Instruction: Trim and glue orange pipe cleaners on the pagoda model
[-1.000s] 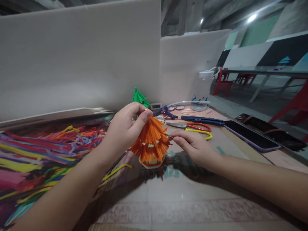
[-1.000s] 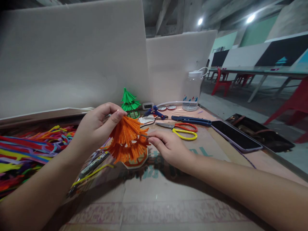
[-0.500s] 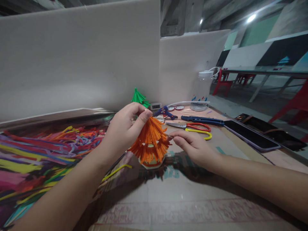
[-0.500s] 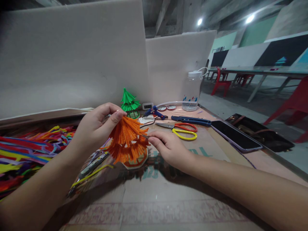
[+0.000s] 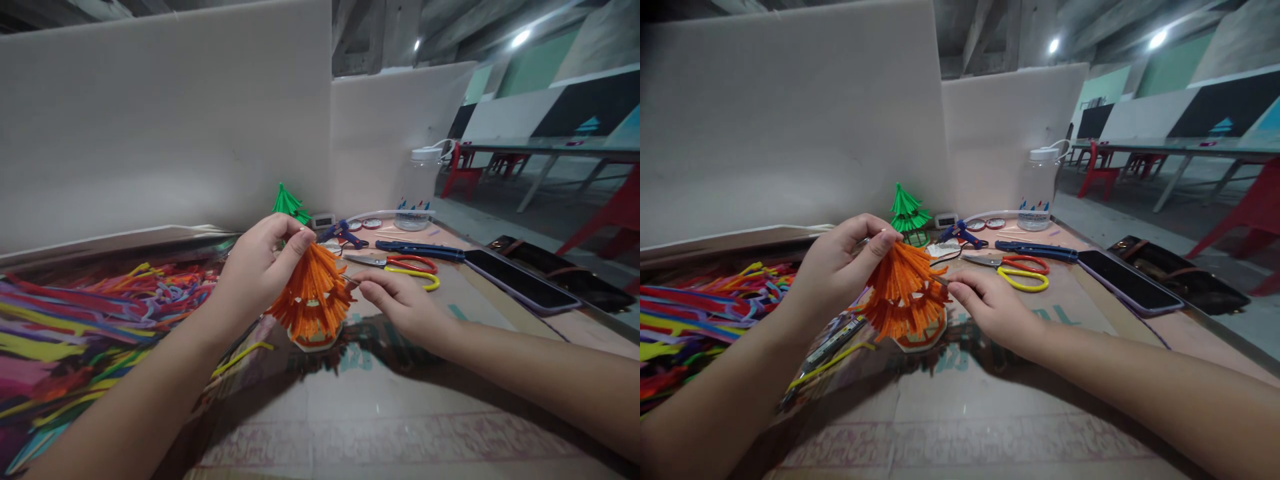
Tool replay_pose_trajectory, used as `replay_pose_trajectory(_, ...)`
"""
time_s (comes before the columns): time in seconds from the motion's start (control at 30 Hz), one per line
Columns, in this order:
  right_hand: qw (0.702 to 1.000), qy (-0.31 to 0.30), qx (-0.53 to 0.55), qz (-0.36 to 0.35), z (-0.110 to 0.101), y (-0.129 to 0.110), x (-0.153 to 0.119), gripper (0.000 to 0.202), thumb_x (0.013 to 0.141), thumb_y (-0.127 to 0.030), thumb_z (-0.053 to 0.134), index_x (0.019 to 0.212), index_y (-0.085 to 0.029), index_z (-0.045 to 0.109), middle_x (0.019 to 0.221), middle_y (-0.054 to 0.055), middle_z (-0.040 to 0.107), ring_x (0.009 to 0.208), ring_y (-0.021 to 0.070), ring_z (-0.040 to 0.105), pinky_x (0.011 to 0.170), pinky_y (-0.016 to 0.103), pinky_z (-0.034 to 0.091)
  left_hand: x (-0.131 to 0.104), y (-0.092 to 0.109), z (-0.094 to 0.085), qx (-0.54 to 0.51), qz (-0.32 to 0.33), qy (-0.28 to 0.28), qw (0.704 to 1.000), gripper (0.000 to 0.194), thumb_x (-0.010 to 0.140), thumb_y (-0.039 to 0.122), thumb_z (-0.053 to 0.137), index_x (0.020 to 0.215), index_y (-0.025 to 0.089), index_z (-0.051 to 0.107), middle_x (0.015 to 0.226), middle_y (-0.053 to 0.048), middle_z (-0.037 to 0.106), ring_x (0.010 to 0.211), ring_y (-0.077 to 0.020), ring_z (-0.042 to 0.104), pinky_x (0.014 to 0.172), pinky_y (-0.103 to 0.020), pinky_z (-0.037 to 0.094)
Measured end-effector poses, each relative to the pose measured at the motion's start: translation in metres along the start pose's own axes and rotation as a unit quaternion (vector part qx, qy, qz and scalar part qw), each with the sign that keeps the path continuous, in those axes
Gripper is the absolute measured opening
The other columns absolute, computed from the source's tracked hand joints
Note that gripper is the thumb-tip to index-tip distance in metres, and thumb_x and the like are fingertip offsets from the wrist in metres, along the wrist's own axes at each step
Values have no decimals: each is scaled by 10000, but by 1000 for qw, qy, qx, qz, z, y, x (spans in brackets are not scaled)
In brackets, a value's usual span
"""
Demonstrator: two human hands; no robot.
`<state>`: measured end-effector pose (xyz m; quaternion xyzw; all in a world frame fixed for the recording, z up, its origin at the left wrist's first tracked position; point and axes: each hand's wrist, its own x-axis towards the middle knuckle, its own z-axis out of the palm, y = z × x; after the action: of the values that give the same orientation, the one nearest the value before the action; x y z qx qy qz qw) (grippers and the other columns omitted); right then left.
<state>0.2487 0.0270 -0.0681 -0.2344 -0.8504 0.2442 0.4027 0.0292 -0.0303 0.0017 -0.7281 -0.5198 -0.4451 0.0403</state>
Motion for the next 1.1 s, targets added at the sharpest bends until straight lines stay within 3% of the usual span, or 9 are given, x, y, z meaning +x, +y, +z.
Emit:
replay_pose_trajectory(0.37,1000,-16,7,13,-1,-2,-1,265,969,-307,483,946,-186,718,920,61,770,853,201,701,765,318,547,-2,-1,0,-15,-23,-9,1000,255,964,436,520,877,218,621,738,-25,631,719,-187,607,595,-293,446)
replay_pose_trajectory(0.6,1000,-15,5,13,0,-1,-2,274,973,-324,480,933,-189,715,917,64,766,842,201,698,731,308,544,-1,-1,0,-17,-17,-7,1000,249,962,425,528,870,216,626,769,-33,653,744,-191,616,621,-298,452)
replay_pose_trajectory(0.8,1000,-13,7,19,-1,-1,-3,279,976,-307,477,967,-176,723,963,71,780,896,207,711,805,329,549,0,0,-1,-2,-6,-5,1000,250,966,412,521,871,207,630,813,-33,665,753,-184,615,672,-303,452)
replay_pose_trajectory(1.1,1000,-10,16,14,1,0,-2,281,978,-337,473,973,-192,714,947,68,766,870,214,700,760,326,555,-1,0,0,-13,-17,-11,1000,254,961,435,521,868,220,619,738,-26,635,712,-189,600,611,-301,439)
